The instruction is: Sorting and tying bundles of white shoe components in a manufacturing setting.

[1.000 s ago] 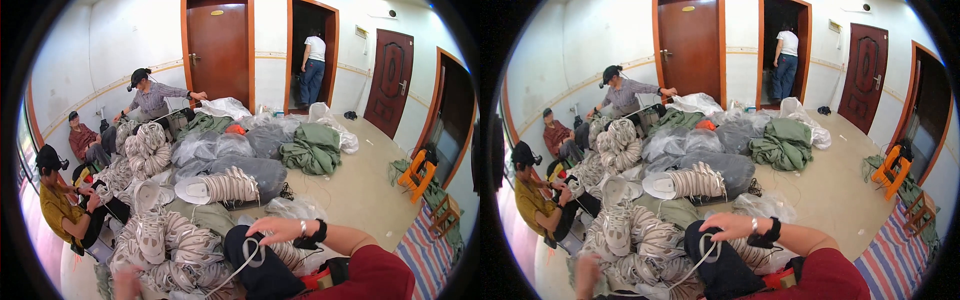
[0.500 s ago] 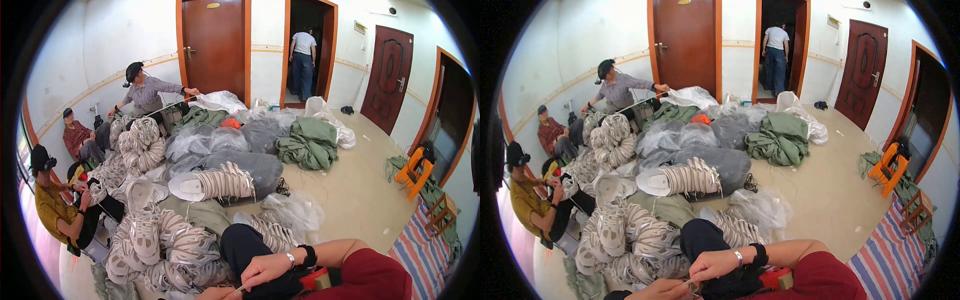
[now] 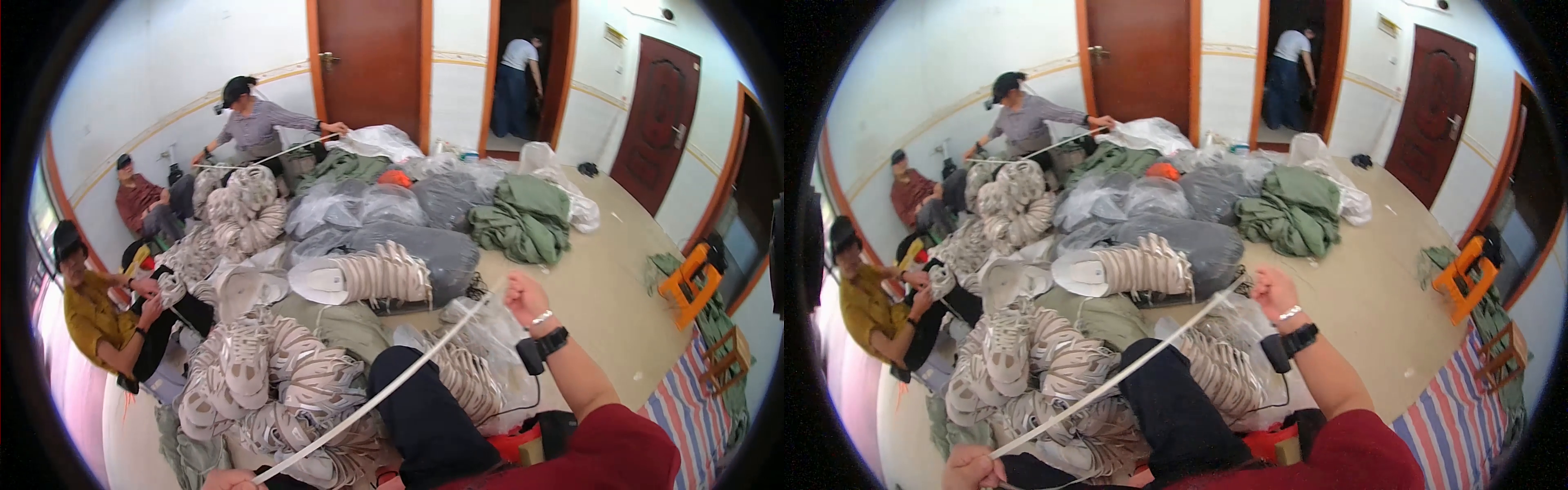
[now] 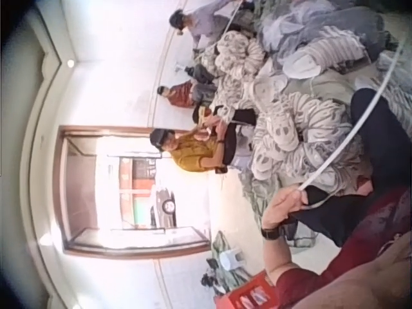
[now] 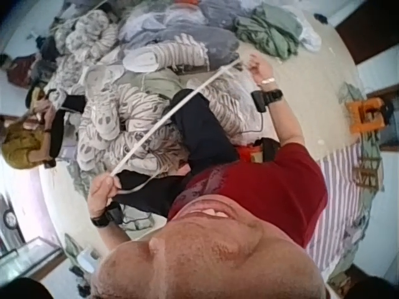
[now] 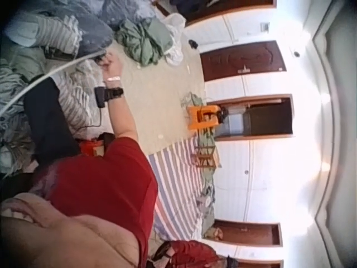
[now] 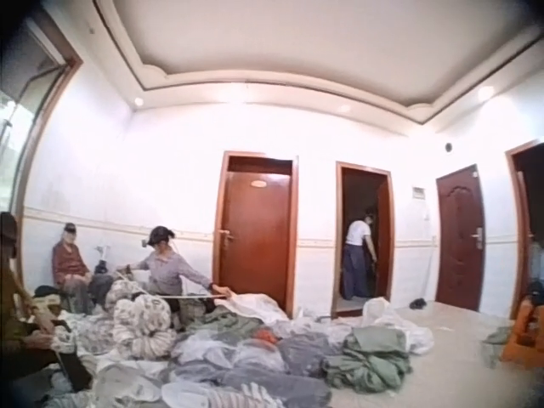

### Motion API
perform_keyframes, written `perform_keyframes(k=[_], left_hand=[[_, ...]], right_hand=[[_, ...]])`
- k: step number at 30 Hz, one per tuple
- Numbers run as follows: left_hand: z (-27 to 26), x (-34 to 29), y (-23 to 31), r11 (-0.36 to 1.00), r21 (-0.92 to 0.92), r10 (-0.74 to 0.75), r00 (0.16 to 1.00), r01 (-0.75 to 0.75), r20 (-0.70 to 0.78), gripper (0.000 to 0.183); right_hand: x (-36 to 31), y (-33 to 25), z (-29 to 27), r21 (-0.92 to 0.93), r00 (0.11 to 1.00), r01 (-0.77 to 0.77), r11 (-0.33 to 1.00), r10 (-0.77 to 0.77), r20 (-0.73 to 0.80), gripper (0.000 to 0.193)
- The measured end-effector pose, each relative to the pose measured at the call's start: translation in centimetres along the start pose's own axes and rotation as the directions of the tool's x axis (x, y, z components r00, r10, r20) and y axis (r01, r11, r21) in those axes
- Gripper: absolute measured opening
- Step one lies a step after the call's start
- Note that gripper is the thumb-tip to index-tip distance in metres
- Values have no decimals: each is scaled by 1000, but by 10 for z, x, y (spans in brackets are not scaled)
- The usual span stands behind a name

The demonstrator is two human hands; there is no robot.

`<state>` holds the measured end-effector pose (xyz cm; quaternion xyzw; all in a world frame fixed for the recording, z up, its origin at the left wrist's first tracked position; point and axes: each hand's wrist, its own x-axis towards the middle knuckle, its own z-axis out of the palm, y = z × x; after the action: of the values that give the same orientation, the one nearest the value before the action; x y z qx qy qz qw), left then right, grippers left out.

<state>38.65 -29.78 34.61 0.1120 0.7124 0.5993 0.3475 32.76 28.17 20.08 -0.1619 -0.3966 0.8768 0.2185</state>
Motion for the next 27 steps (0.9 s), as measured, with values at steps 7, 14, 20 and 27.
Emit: perform_keyframes(k=[7,14,20,27], left_hand=[[26,42,12,988,110,-124,975,105,183,30],[101,118,-25,902,227,185,805,-366,563,31],[94,96,4,950,150,161,843,-273,514,32],[59,53,3,995,42,-100,963,92,251,25]], right_hand=[[-36,12,21,-677,908,-46,735,314,279,19],[-167,58,136,-757,254,9,653,731,633,39],[-154,67,122,-655,79,169,736,653,753,36],[-133,17,100,-313,635,-247,917,397,662,29]])
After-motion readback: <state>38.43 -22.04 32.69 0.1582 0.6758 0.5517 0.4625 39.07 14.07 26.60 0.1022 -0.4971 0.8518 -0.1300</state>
